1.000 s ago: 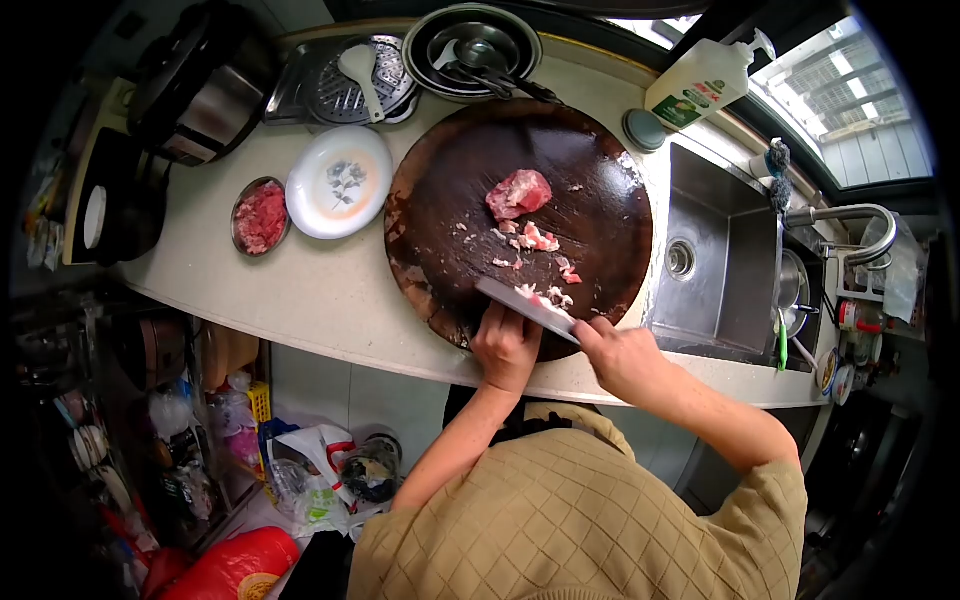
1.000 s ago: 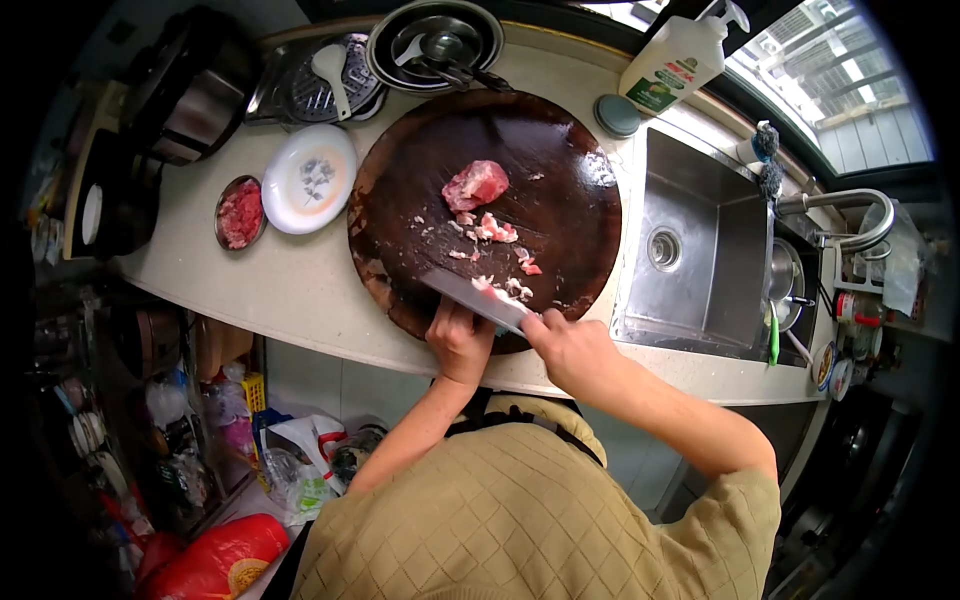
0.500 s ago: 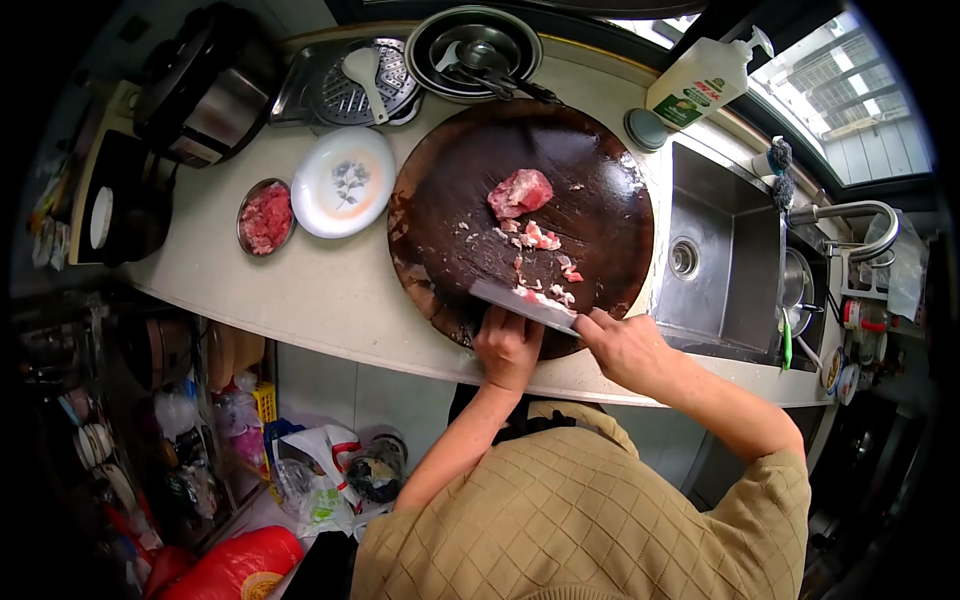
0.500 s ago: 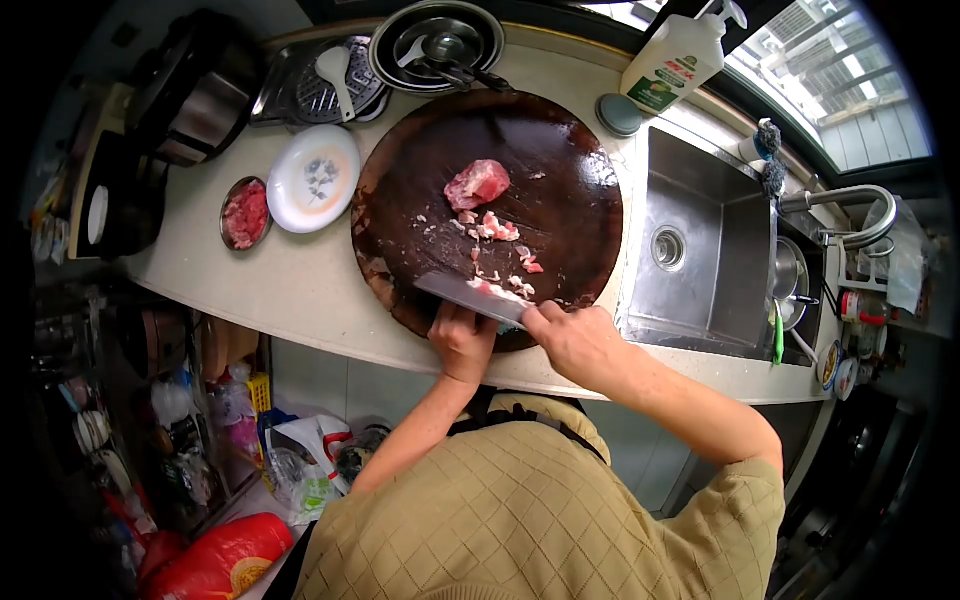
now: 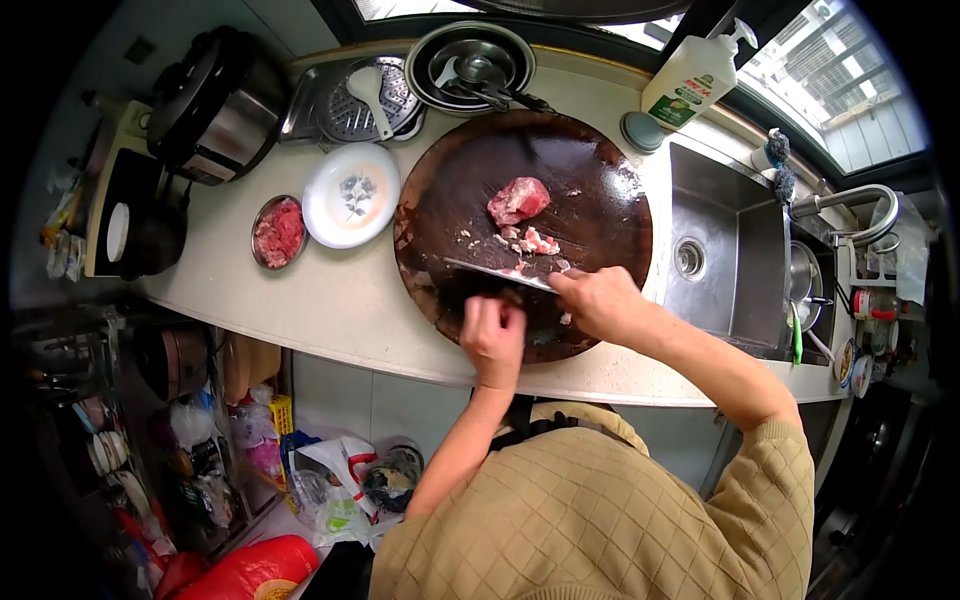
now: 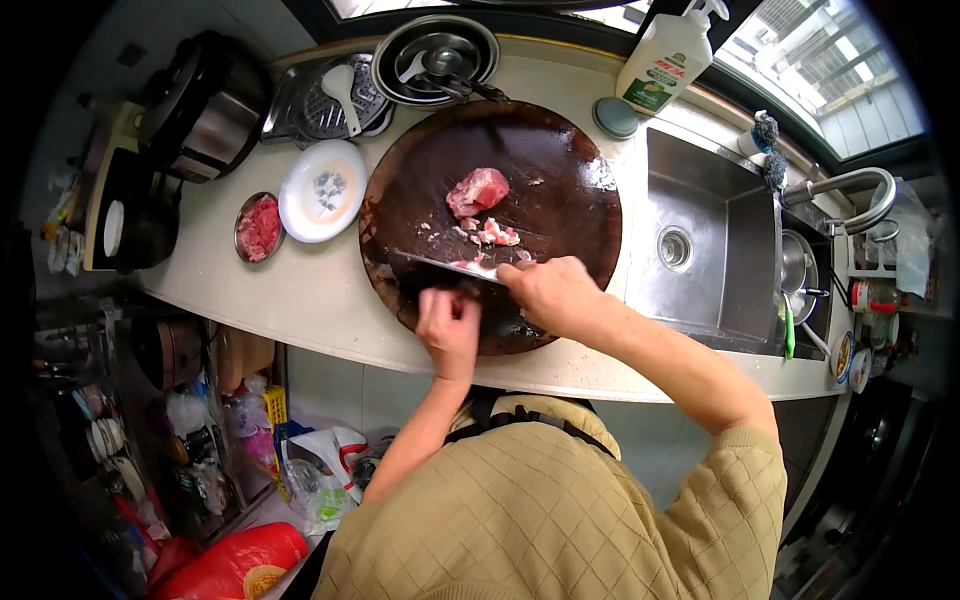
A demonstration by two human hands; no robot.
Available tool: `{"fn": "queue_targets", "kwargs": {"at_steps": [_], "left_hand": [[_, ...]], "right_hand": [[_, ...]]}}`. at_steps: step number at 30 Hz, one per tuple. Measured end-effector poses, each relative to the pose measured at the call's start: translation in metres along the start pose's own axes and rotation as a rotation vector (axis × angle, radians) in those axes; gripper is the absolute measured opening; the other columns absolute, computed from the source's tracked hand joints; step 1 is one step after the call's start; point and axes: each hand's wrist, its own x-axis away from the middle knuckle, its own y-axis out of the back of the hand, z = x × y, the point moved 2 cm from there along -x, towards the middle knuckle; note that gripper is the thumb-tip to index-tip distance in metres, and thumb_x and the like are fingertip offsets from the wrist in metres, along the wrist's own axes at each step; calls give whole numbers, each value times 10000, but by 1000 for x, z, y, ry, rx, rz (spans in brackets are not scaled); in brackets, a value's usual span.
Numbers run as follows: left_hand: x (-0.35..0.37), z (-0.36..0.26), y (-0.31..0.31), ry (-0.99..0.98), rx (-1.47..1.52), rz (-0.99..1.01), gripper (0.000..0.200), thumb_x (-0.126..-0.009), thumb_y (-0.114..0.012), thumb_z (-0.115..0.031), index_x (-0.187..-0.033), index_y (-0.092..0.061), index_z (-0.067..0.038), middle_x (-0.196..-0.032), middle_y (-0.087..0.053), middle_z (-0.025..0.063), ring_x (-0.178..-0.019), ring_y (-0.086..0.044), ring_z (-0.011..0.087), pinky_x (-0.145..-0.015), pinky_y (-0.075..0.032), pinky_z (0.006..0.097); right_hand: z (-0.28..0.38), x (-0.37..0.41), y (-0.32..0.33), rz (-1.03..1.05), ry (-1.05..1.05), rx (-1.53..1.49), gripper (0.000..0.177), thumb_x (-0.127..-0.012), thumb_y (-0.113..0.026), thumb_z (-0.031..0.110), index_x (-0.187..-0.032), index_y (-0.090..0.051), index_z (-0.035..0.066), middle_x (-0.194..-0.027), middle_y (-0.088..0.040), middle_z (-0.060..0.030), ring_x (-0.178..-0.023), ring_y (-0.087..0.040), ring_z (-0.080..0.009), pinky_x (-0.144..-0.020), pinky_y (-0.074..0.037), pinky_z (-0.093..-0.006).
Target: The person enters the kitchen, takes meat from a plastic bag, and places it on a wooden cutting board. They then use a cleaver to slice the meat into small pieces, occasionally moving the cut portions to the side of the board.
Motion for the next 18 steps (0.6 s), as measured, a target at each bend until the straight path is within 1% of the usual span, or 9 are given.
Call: {"fn": "queue_targets", "kwargs": {"at_steps": [1,4,6,7,8,10,12,14,18], "left_hand": [[-9,0,5,46,24,-32,108,-725,-635,9,-722,-539,-42,-767,-533,104,-633,-566,300,-564,-464,425],[-26,9,13,-21,106,63,117,-783,-607,8,-893,-640,-11,-918,-629,130,-827,-633,293,-724,-509,368],[-24,28,16,320,411,147,213,-842,-587,-9,-1042,-661,2,-1044,-664,128,-947,-645,231,-827,-503,314],[-32,29,23,334,488,97,244,-883,-570,-26,-1109,-654,11,-1086,-671,111,-974,-635,182,-850,-496,293],[-38,25,36,510,496,57,230,-914,-541,-31,-1109,-655,13,-1085,-676,102,-967,-635,179,-847,-499,288],[-52,-9,56,304,431,200,228,-925,-544,-73,-1104,-662,5,-1104,-674,110,-959,-644,227,-847,-507,325],[-54,-50,51,-165,426,543,340,-966,-544,-269,-1160,-639,-6,-1196,-630,171,-1106,-597,323,-955,-461,407],[-29,-76,28,-218,533,862,627,-960,-469,-510,-1324,-511,-2,-1354,-506,226,-1309,-430,386,-1091,-321,465],[-25,-86,-7,-290,401,892,843,-929,-337,-652,-1451,-308,10,-1477,-353,232,-1423,-249,369,-1161,-179,460]], "right_hand": [[-4,8,5,-40,3,82,292,-785,-620,102,-1068,-563,54,-918,-639,-118,-648,-666,-282,-501,-505,-397],[-10,26,10,-112,5,214,377,-766,-661,144,-1116,-553,52,-975,-602,-110,-639,-655,-252,-533,-504,-377],[-8,42,12,-222,57,282,402,-748,-681,164,-1112,-553,53,-960,-585,-88,-649,-652,-235,-562,-502,-364],[-13,49,7,-236,81,337,412,-735,-688,214,-1097,-554,69,-935,-549,-58,-668,-627,-188,-590,-473,-324],[-16,55,6,-276,105,368,396,-739,-682,225,-1084,-559,76,-917,-539,-51,-664,-612,-176,-586,-459,-316],[-18,65,4,-348,159,433,364,-745,-670,247,-1059,-569,91,-881,-517,-38,-656,-581,-151,-578,-432,-298],[-19,67,-1,-424,168,481,281,-737,-635,246,-978,-576,116,-822,-488,-19,-619,-514,-139,-560,-388,-299],[-18,68,-1,-487,171,480,233,-723,-624,233,-920,-566,122,-796,-480,-14,-606,-498,-139,-553,-373,-300],[-19,68,-2,-634,229,505,143,-731,-599,222,-806,-510,138,-751,-455,-3,-603,-478,-137,-545,-339,-300]]}}
